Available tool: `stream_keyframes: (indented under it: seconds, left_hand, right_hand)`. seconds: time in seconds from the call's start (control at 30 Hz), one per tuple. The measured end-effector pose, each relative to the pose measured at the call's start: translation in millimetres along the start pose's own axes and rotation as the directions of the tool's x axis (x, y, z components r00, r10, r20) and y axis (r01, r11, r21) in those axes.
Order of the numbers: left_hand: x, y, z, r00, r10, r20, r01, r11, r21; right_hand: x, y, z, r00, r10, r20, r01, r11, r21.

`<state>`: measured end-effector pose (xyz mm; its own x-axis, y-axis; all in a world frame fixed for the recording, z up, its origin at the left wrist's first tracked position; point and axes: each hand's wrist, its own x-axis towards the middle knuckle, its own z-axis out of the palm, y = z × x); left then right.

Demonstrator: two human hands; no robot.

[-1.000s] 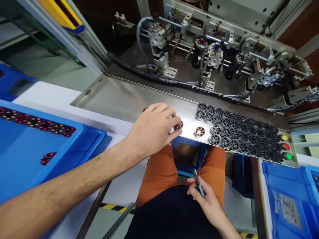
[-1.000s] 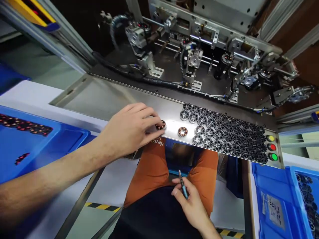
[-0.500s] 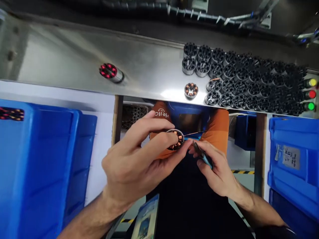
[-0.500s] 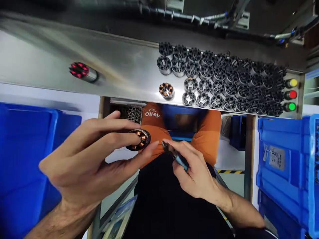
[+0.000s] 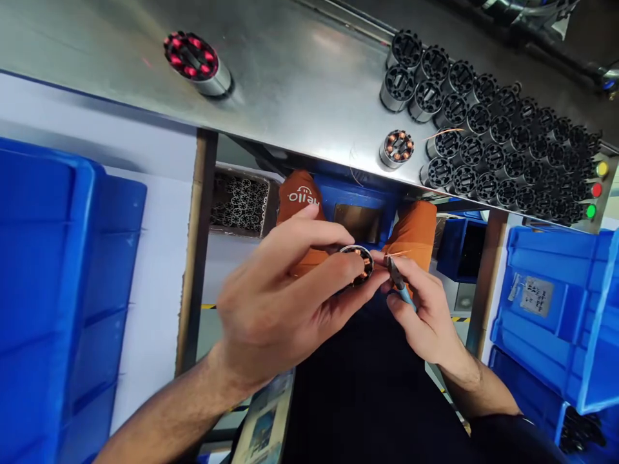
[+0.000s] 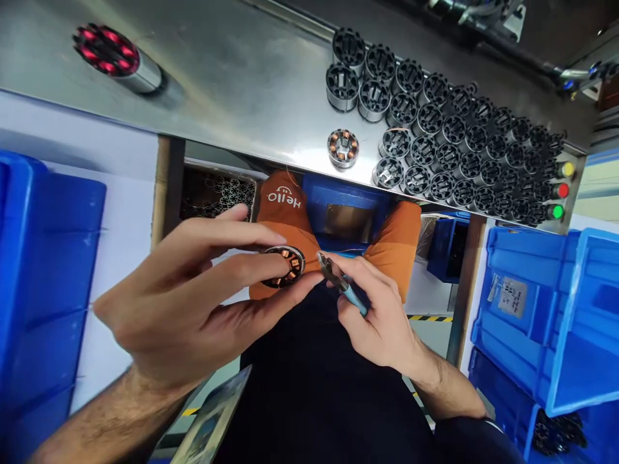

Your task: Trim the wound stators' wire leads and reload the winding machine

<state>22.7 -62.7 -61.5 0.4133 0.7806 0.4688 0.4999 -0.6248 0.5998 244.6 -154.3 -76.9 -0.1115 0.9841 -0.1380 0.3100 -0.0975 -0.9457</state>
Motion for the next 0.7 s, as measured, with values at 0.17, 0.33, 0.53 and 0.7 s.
stream_keyframes:
  seconds: [0.17,0.33,0.53,0.7]
  left_hand:
    - [-2,0,-0.9,1.000,-0.011,-0.012,0.011,1.000,-0.005]
    - [-5,0,-1.5,0.999,-0.032,-0.010,0.031,0.999,-0.007]
    - [-14,-2,-2.4,0.994,-0.109,0.031,0.106,0.991,0.081]
    - [-18,-2,6.1,0.987,-0.028,0.159,0.047,0.993,-0.112]
  right_hand:
    - [0,-1,2,1.000,-0.028,-0.013,0.027,0.998,-0.051]
    - [0,1,3,0.999,-0.029,-0.015,0.029,0.999,-0.035]
    - [10,9,-1,0.986,0.166,-0.032,-0.166,0.986,0.005]
    - [25,20,-2,0.932,0.249,0.264,-0.354,0.784,0.509]
